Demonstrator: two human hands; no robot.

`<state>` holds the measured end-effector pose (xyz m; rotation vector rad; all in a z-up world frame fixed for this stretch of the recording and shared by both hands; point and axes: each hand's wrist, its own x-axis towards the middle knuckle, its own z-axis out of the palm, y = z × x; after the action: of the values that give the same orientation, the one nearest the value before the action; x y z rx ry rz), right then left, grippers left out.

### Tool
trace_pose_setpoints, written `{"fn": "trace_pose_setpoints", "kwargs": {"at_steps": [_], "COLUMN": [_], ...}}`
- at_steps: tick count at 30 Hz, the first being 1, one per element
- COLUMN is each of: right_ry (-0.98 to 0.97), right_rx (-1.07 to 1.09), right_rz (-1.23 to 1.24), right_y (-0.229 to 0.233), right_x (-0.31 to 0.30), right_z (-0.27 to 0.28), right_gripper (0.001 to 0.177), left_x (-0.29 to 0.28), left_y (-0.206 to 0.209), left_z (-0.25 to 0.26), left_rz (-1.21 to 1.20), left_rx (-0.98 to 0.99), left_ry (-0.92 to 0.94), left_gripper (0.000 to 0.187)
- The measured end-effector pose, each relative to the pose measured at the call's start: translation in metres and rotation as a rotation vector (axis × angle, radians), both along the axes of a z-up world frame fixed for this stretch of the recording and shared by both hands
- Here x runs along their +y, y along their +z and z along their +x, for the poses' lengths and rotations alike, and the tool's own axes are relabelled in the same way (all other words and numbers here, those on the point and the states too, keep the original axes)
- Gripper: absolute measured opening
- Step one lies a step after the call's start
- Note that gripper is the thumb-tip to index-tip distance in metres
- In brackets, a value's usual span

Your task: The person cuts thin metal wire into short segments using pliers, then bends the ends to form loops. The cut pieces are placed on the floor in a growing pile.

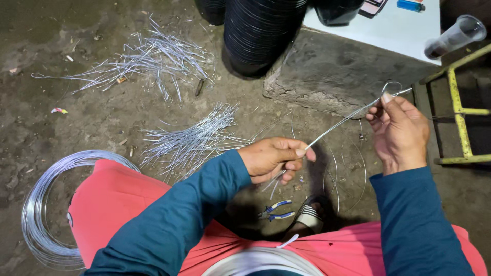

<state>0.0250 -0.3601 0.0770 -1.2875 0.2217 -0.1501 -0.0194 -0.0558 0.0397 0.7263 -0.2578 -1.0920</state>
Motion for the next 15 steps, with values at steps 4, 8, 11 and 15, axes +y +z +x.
{"fn": "trace_pose_setpoints", "kwargs": {"at_steps": [4,8,11,15], "right_ry": [0.039,0.061,0.059,0.039], "right_rx": [0.022,0.055,0.060,0.075], "right_rz": [0.053,0.097,0.096,0.065], "right_y": [-0.002,-0.004,-0.008,-0.013], "right_x": [-0.003,-0.005,-0.005,-0.006], "right_z": [0.001,0.002,0.004,0.005], "right_gripper": [0.012,0.013,0.014,0.015], "left_x": [-0.003,-0.007,-0.011,-0.012], "left_y": [0.003,0.005,0.004,0.002], "left_z": [-0.005,-0.008,-0.009,-0.007], "left_rz": [-0.124,-0.119,-0.082,-0.063], "left_rx": [0.100,0.143,0.178,0.185], "left_ry": [-0.027,0.000,0.048,0.119], "left_gripper": [0.025,0.029,0.031,0.033]}}
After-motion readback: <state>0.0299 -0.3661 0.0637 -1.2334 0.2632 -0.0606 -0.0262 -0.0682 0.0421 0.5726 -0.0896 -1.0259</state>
